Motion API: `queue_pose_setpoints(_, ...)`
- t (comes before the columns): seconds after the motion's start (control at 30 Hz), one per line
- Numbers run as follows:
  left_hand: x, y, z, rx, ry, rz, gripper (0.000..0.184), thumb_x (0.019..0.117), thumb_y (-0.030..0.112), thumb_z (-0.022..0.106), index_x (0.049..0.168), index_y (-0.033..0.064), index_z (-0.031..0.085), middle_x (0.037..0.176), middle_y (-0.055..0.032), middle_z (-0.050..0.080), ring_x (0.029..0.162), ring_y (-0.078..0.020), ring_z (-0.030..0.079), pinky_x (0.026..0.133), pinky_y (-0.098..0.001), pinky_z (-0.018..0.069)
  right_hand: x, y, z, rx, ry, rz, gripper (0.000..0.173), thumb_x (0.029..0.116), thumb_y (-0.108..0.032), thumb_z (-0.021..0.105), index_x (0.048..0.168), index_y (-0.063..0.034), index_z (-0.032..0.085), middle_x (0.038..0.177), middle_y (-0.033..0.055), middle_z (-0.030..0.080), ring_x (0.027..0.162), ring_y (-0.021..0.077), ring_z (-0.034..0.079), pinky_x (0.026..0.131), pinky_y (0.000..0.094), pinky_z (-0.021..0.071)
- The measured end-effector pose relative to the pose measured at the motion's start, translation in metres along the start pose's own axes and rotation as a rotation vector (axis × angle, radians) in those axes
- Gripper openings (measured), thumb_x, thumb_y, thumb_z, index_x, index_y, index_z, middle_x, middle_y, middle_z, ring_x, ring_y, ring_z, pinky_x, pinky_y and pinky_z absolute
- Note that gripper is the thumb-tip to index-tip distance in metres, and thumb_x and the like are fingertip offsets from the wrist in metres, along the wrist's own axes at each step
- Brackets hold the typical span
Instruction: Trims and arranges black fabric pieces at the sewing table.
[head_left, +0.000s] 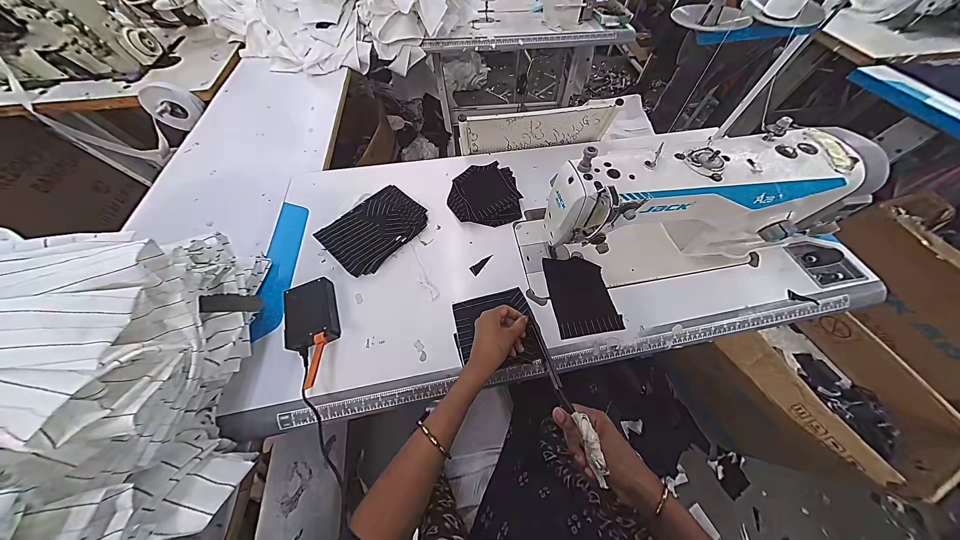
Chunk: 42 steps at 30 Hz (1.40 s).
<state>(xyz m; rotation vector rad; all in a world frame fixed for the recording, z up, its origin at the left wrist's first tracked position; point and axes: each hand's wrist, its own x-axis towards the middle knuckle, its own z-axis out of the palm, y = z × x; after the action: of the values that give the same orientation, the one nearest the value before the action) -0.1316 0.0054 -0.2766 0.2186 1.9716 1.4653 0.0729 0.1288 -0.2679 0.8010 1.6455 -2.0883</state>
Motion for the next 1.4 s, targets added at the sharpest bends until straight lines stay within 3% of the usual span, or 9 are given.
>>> queue_pose_setpoints(0.23, 0.002, -0.002, -0.008, 0.051, -0.152, 0.021, 0.017, 0.1014, 0.014, 0.064, 0.107, -0.0021, 0.066, 0.070, -0.0008, 0.066, 0.049, -0.0047, 0.060, 0.049, -0.0201, 0.0522, 0.005, -0.010, -0.020, -0.095, -0.064, 0.033, 0.031, 0.1037, -0.038, 0.058, 0.084, -0.0146, 0.054, 0.059, -0.0075, 0.052, 0.047, 0.0009, 0.050, 0.046, 0.0159, 0.0419)
queue_pose_setpoints(0.43, 0.003, 0.002, -0.010, 0.066, -0.180, -0.015, 0.017, 0.1013, 0.014, 0.064, 0.108, -0.0023, 0.065, 0.070, -0.0012, 0.066, 0.048, -0.0045, 0.059, 0.048, -0.0198, 0.0512, 0.005, -0.010, -0.026, -0.126, -0.029, 0.013, 0.029, 0.1005, -0.033, 0.065, 0.080, -0.0149, 0.055, 0.057, -0.0076, 0.051, 0.046, 0.0010, 0.049, 0.046, 0.0169, 0.0414)
queue_pose_setpoints(0.7, 0.004, 0.001, -0.013, 0.129, -0.250, -0.018, 0.016, 0.1009, 0.014, 0.065, 0.107, -0.0014, 0.066, 0.070, -0.0008, 0.065, 0.048, -0.0046, 0.059, 0.049, -0.0205, 0.0519, 0.014, -0.025, -0.034, -0.105, -0.097, 0.032, 0.030, 0.1036, -0.034, 0.059, 0.081, -0.0152, 0.055, 0.057, -0.0080, 0.050, 0.046, 0.0004, 0.047, 0.044, 0.0156, 0.0393)
queue_pose_setpoints(0.87, 0.005, 0.001, -0.013, 0.122, -0.260, -0.019, 0.016, 0.1006, 0.014, 0.065, 0.106, -0.0017, 0.066, 0.068, -0.0009, 0.065, 0.047, -0.0051, 0.058, 0.049, -0.0207, 0.0518, 0.016, -0.029, -0.037, -0.140, -0.077, 0.049, 0.029, 0.0998, -0.032, 0.066, 0.080, -0.0141, 0.055, 0.057, -0.0072, 0.050, 0.046, 0.0014, 0.048, 0.045, 0.0169, 0.0402)
queue_pose_setpoints(1.1, 0.007, 0.002, -0.014, 0.148, -0.291, -0.017, 0.015, 0.1005, 0.013, 0.065, 0.105, -0.0012, 0.067, 0.065, -0.0002, 0.064, 0.046, -0.0047, 0.057, 0.047, -0.0204, 0.0506, 0.018, -0.033, -0.038, -0.076, -0.131, 0.030, 0.030, 0.1037, -0.034, 0.058, 0.080, -0.0155, 0.056, 0.057, -0.0081, 0.050, 0.045, 0.0001, 0.047, 0.043, 0.0150, 0.0395)
queue_pose_setpoints(1.4, 0.006, 0.004, -0.018, 0.141, -0.344, -0.017, 0.016, 0.1009, 0.015, 0.065, 0.104, -0.0007, 0.067, 0.066, -0.0001, 0.064, 0.046, -0.0046, 0.057, 0.047, -0.0203, 0.0504, 0.017, -0.032, -0.033, -0.144, -0.023, -0.033, 0.026, 0.0999, -0.030, 0.066, 0.082, -0.0132, 0.057, 0.056, -0.0065, 0.054, 0.045, 0.0017, 0.051, 0.044, 0.0169, 0.0428)
